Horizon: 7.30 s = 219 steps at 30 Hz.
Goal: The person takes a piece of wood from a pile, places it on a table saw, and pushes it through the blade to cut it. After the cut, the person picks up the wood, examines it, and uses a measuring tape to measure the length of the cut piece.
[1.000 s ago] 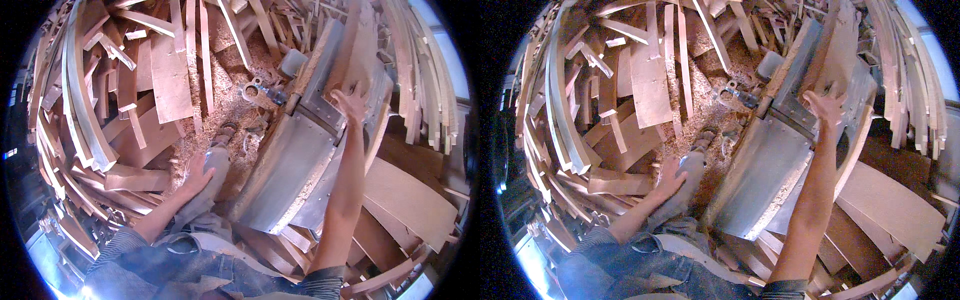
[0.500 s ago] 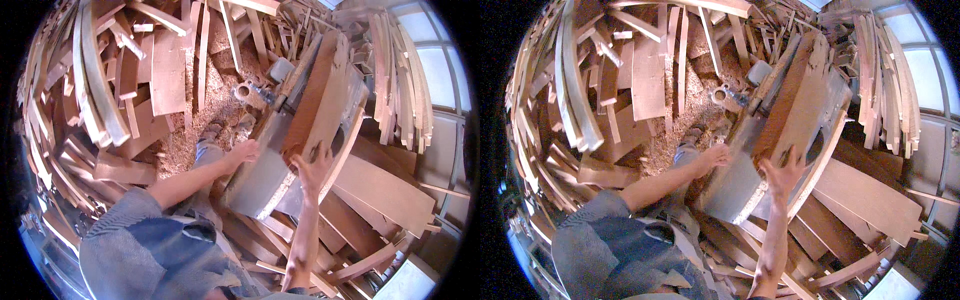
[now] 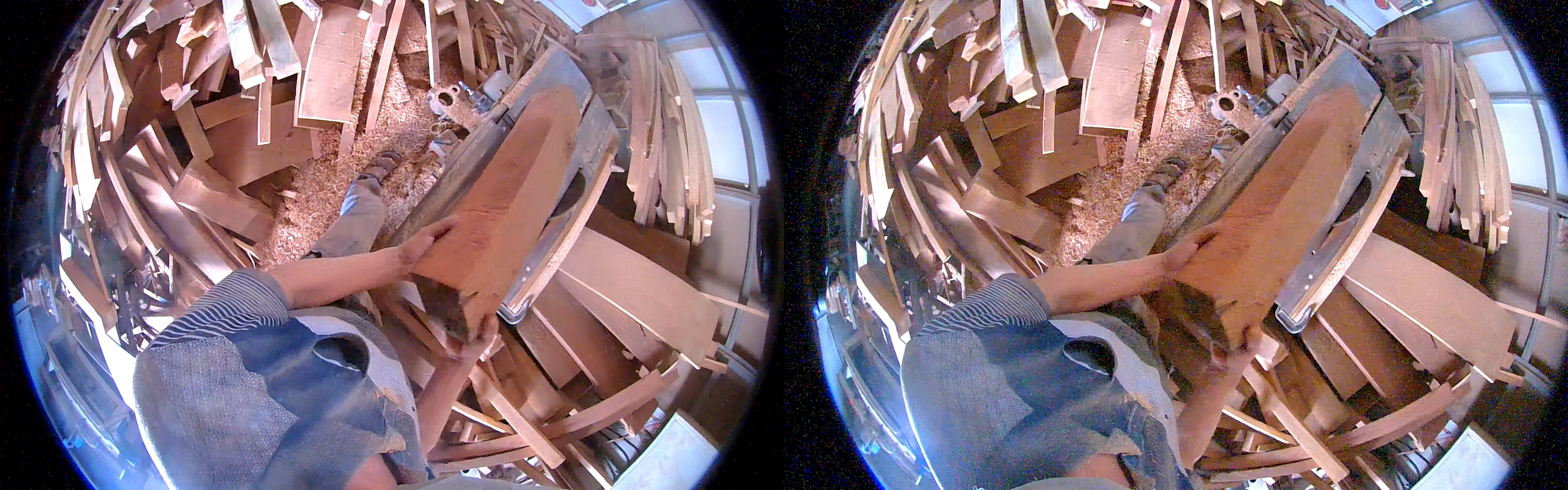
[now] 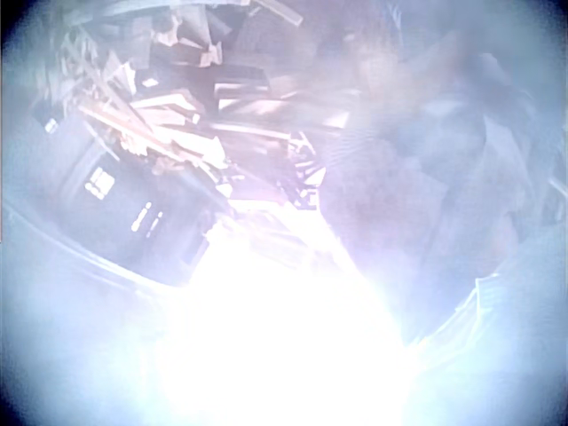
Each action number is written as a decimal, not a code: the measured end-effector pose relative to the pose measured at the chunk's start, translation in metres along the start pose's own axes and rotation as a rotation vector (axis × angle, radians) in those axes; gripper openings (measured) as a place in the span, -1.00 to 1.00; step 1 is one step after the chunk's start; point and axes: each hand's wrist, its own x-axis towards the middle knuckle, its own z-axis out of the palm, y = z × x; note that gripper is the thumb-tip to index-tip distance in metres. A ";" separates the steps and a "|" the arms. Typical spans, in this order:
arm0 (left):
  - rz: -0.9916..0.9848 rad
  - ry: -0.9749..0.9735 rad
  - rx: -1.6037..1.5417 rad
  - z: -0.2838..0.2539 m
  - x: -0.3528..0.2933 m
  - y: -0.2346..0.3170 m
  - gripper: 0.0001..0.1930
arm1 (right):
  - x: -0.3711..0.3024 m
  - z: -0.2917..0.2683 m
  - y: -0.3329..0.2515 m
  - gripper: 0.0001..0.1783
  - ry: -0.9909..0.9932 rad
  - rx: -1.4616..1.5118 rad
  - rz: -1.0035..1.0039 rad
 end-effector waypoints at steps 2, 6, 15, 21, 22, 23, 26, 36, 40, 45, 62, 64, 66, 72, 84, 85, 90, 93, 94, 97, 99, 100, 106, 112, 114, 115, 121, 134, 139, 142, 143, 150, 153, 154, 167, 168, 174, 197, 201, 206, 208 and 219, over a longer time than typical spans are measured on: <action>0.053 -0.037 0.037 -0.004 0.009 -0.011 -0.34 | -0.004 -0.003 -0.011 -0.16 0.038 0.018 -0.001; -0.031 -0.002 -0.013 0.026 0.007 -0.020 -0.37 | 0.000 -0.022 -0.027 -0.16 0.105 0.029 -0.019; -0.070 0.089 0.062 0.040 0.007 -0.022 -0.29 | 0.000 -0.031 0.023 -0.07 0.031 0.205 -0.028; -0.157 0.209 0.073 0.010 0.017 -0.032 -0.22 | 0.005 -0.049 0.057 -0.07 0.263 -0.089 -0.262; -0.136 0.268 0.158 0.039 0.008 -0.021 -0.23 | 0.007 -0.032 0.044 -0.07 0.212 0.293 -0.010; -0.122 0.320 0.246 0.057 0.001 -0.015 -0.24 | 0.004 -0.023 0.042 -0.07 0.213 0.292 0.000; -0.071 0.217 0.204 0.028 0.008 -0.021 -0.20 | 0.003 -0.016 0.043 -0.05 0.176 0.311 0.030; -0.102 0.265 0.193 0.032 0.005 -0.013 -0.30 | 0.001 -0.014 0.047 -0.08 0.186 0.262 0.026; -0.085 0.313 0.252 0.029 0.002 -0.010 -0.32 | 0.004 -0.009 0.045 -0.10 0.225 0.223 0.021; -0.068 0.450 0.309 0.029 -0.003 -0.002 -0.36 | 0.000 -0.023 0.042 -0.08 -0.033 0.310 0.045; 0.064 0.224 0.565 0.040 -0.014 0.009 -0.30 | 0.000 -0.028 0.031 -0.06 -0.031 0.223 0.107; 0.068 0.197 0.638 0.039 -0.011 0.010 -0.28 | 0.000 -0.025 0.032 -0.04 0.000 0.241 0.097; 0.085 0.190 0.697 0.040 -0.009 0.007 -0.26 | -0.003 -0.020 0.036 -0.02 0.049 0.264 0.075; 0.150 0.234 0.837 0.045 -0.005 -0.013 -0.24 | 0.004 -0.032 0.057 0.01 0.040 0.380 0.043; -0.230 0.242 0.294 0.020 0.010 0.025 -0.34 | 0.007 -0.028 0.082 -0.03 0.093 0.434 0.050; -0.196 0.245 0.311 0.012 0.019 0.029 -0.35 | 0.008 -0.027 0.085 -0.06 0.031 0.420 0.030; -0.220 0.048 0.039 -0.007 0.024 0.037 -0.35 | 0.015 -0.036 0.096 -0.10 -0.195 0.468 0.042; -0.224 0.036 0.023 -0.017 0.016 0.050 -0.37 | 0.010 -0.014 0.095 -0.08 -0.127 0.264 -0.026; -0.235 0.131 0.080 -0.001 0.009 0.049 -0.36 | 0.003 0.002 0.092 -0.10 -0.077 0.269 -0.053; -0.187 0.269 0.250 0.055 -0.015 0.046 -0.36 | -0.012 0.029 0.090 -0.18 -0.002 0.325 -0.060; -0.099 0.179 0.347 0.055 -0.031 0.031 -0.35 | -0.019 0.005 0.106 -0.28 -0.004 0.433 0.021; -0.054 0.177 0.390 0.052 -0.035 0.026 -0.34 | -0.024 -0.006 0.117 -0.32 0.001 0.492 0.059; 0.092 0.347 0.851 -0.016 -0.020 0.010 -0.15 | -0.041 -0.012 0.106 -0.45 0.170 0.510 0.214; 0.140 0.457 1.148 -0.042 -0.011 -0.023 -0.14 | -0.042 -0.048 0.133 -0.40 0.295 0.553 0.173; 0.129 0.409 1.369 -0.034 -0.014 -0.032 -0.25 | -0.034 -0.062 0.143 -0.39 0.322 0.544 0.136; 0.130 0.388 1.477 -0.027 -0.019 -0.035 -0.30 | -0.024 -0.081 0.155 -0.39 0.304 0.532 0.112; 0.147 0.347 1.740 -0.056 -0.020 -0.034 -0.34 | -0.011 -0.094 0.177 -0.49 0.311 0.516 0.089; 0.013 0.546 2.025 -0.030 -0.092 -0.002 -0.26 | -0.238 -0.183 0.280 -0.77 0.241 -1.229 0.128; 0.141 0.674 2.072 -0.061 -0.127 0.026 -0.29 | -0.279 -0.172 0.314 -0.76 0.271 -1.213 0.248; -0.057 0.689 2.108 -0.070 -0.134 0.041 -0.27 | -0.278 -0.160 0.319 -0.76 0.322 -1.151 0.280; -0.027 0.660 2.111 -0.074 -0.137 0.043 -0.27 | -0.274 -0.157 0.319 -0.76 0.336 -1.134 0.278; -0.046 0.561 2.121 -0.057 -0.139 0.033 -0.25 | -0.235 -0.142 0.314 -0.75 0.403 -1.029 0.243; -0.072 0.530 2.118 -0.066 -0.139 0.040 -0.24 | -0.214 -0.137 0.312 -0.74 0.426 -1.001 0.222; -0.069 0.512 2.128 -0.067 -0.139 0.042 -0.23 | -0.206 -0.135 0.311 -0.74 0.431 -0.992 0.215; -0.025 0.363 2.076 -0.059 -0.147 0.034 -0.43 | -0.178 -0.130 0.297 -0.72 0.442 -0.973 0.183; -0.052 0.331 2.107 -0.060 -0.146 0.035 -0.44 | -0.183 -0.132 0.295 -0.72 0.447 -0.980 0.184; -0.263 0.367 2.201 -0.060 -0.147 0.031 -0.37 | -0.204 -0.137 0.292 -0.71 0.434 -1.003 0.206; -0.163 -0.051 2.111 -0.060 -0.138 -0.013 -0.49 | -0.325 -0.125 0.210 -0.66 0.961 -0.313 -0.128; -0.350 -0.071 1.989 -0.027 -0.128 -0.037 -0.50 | -0.258 -0.122 0.174 -0.57 0.883 -0.291 -0.390; -0.591 0.187 1.434 0.006 -0.128 -0.048 -0.44 | -0.152 -0.008 0.089 -0.55 0.407 -0.909 -0.737; -0.673 0.380 0.665 0.036 -0.125 -0.061 -0.42 | -0.119 0.003 0.092 -0.51 0.248 -1.067 -0.853; -0.211 -0.081 1.600 0.021 -0.132 -0.009 -0.60 | -0.071 0.023 0.103 -0.67 0.087 -0.804 -0.293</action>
